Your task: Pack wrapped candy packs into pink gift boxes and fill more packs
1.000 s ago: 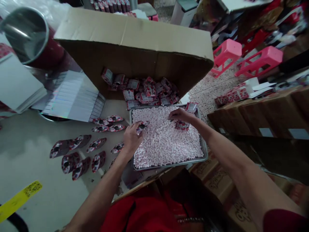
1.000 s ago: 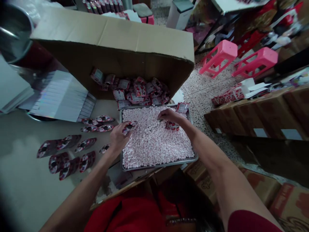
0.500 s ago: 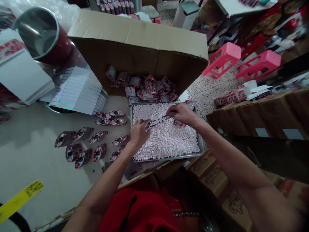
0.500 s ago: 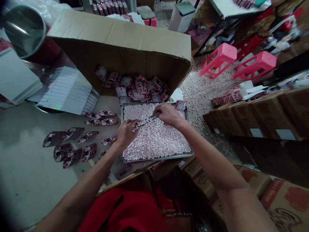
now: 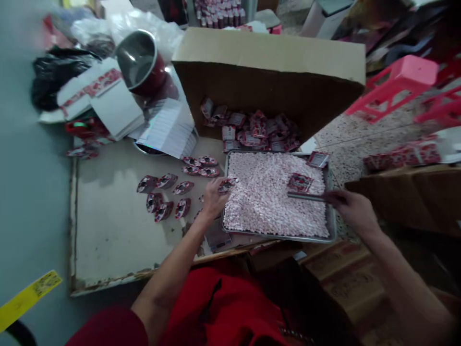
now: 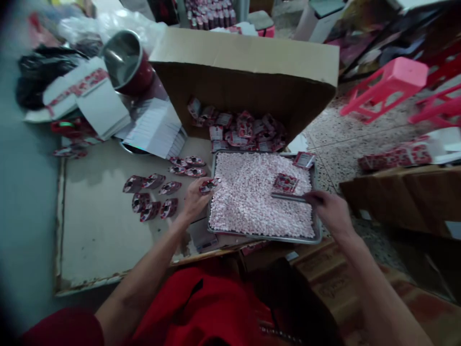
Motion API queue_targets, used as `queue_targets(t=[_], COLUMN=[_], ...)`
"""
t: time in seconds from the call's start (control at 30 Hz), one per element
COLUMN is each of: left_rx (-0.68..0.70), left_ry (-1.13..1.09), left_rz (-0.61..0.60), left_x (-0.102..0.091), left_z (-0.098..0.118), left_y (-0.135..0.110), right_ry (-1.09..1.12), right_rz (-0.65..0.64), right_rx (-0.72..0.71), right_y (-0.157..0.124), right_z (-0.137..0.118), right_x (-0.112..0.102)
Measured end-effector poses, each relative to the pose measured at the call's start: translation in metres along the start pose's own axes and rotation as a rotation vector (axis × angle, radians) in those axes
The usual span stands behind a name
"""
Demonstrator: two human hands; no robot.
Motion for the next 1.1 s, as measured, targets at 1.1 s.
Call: queue_targets(t=[1.1], left_rx=[0.046], left_ry=[0.295], left_rz=[-0.082], left_x=[0.0], left_z=[-0.022], left_y=[0.22], right_ry=[0.992], right_rz=[-0.111], right_rx=[0.476], right_y=[-0.007], right_z=[-0.027], right_x=[0.131])
Point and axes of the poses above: each hand's wrist, its own y-axis towards the middle knuckle, its own x-axis out of the palm, z = x × y, the point moved 10 cm from there along y, towards the middle knuckle, and after that the axes turned 3 degrees about z, right-handed, at the moved point
